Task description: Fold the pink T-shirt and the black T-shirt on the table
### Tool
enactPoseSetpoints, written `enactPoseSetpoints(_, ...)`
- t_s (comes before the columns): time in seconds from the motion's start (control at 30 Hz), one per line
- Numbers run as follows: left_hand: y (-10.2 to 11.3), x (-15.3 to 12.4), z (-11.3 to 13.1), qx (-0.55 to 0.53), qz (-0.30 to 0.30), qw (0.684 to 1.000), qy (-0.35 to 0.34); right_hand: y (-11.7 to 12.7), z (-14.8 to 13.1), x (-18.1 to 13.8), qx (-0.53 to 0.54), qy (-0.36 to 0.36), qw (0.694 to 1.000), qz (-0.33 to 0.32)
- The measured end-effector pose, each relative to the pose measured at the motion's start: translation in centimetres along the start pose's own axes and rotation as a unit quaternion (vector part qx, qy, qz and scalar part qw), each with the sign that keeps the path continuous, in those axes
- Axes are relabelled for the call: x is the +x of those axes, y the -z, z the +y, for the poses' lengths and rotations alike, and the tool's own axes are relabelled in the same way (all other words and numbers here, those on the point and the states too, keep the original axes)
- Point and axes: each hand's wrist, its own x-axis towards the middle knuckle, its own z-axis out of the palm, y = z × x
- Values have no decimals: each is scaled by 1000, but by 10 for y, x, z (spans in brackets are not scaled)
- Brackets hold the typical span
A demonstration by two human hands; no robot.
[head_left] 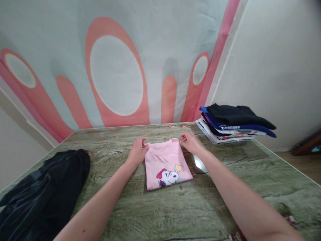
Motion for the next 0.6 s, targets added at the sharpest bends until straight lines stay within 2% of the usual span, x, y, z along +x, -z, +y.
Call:
enactPoseSetpoints(0.07, -2, 2, -1, 23, 105, 994, -13, -5, 1, 2, -19, 11, 993, 112)
enactPoseSetpoints(0.13, -7, 1, 1, 45, 132, 989, -52, -11, -4, 2, -39, 56, 987, 145)
enactPoseSetpoints(0.23, -24, -5, 10, 58, 61, 989, -118, -27, -19, -2, -42, 147, 982, 107)
enactPoseSetpoints(0.33, -44, -13, 20, 92, -23, 984, -148, -46, -34, -8, -62, 205, 976, 35)
enactPoseSetpoints(0.47, -51, -20, 22, 131, -104, 976, -138, -57, -41, -16, -97, 184, 976, -59)
enactPoseSetpoints(0.6, -35, -21, 22, 110, -184, 961, -174, -48, -48, -24, -133, 158, 976, -72)
